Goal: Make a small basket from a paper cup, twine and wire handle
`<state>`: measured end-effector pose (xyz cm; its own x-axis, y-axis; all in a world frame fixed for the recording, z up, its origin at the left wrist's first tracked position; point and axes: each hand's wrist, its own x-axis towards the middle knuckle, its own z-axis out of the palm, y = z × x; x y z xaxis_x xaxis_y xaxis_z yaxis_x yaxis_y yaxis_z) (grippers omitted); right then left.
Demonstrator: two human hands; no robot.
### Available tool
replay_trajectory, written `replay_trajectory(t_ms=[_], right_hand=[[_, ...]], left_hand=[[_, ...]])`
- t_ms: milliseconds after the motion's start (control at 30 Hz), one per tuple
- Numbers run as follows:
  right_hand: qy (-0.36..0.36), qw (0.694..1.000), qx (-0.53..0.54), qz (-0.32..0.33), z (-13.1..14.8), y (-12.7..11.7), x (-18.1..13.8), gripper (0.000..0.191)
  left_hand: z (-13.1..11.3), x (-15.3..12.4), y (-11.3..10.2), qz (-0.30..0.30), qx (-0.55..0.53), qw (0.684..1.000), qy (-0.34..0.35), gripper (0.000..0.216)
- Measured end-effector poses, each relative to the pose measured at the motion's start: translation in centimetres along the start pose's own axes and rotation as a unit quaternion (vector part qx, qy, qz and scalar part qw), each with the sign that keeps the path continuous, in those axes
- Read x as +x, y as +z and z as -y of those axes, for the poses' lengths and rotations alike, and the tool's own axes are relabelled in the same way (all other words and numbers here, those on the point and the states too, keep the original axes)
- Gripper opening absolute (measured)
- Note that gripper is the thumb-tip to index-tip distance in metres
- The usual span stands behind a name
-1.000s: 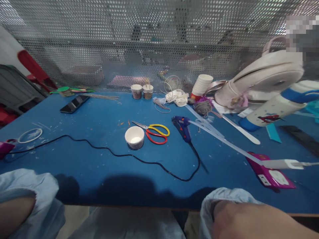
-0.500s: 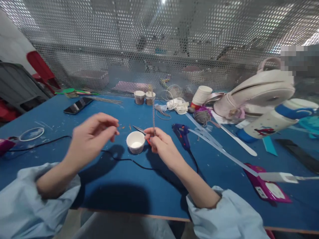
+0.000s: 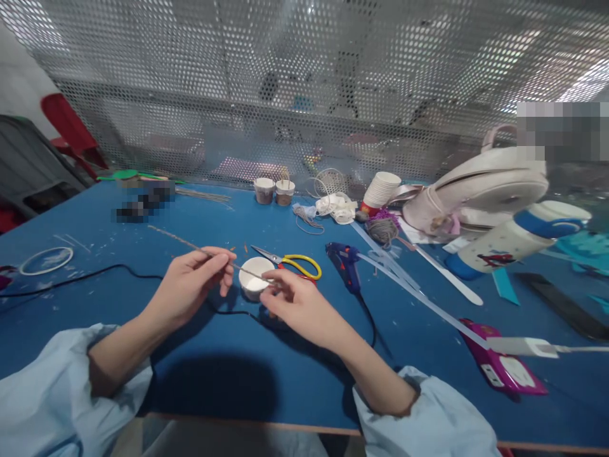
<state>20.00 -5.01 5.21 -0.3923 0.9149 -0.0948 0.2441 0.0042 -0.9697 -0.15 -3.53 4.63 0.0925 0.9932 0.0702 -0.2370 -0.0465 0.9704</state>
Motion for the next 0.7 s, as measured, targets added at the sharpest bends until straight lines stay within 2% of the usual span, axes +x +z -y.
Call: replay_trajectory(t_ms=[100, 233, 367, 467, 567, 700], right_hand=[[-0.006, 0.998, 0.051, -0.032, -0.4, -0.4, 0.6, 0.028], [-0.012, 0.996, 0.063, -0.056, -0.5, -0.1, 0.8, 0.022], [-0.007, 0.996, 0.081, -0.044, -0.6, 0.5, 0.8, 0.025], [-0.003, 0.996, 0.081, -0.042, -0.9, 0.2, 1.0, 0.032], [-0.021, 0.994, 0.03, -0.102, -1.2, -1.2, 1.3, 0.038], [-0.033, 0.981, -0.103, -0.159, -1.6, -3.4, 1.6, 0.036]], left_hand=[[-0.1, 0.6, -0.4, -0.016, -0.028, 0.999, -0.008, 0.02], [0.3, 0.3, -0.2, 0.019, -0.036, 0.999, -0.015, 0.02], [1.0, -0.2, 0.3, 0.067, -0.01, 0.997, -0.027, 0.019], [1.3, -0.1, 0.3, 0.059, 0.002, 0.998, -0.022, 0.017], [1.4, 0.4, -0.2, 0.026, -0.002, 1.0, -0.005, 0.017], [1.8, 1.3, -0.8, -0.017, -0.011, 1.0, 0.006, 0.019]])
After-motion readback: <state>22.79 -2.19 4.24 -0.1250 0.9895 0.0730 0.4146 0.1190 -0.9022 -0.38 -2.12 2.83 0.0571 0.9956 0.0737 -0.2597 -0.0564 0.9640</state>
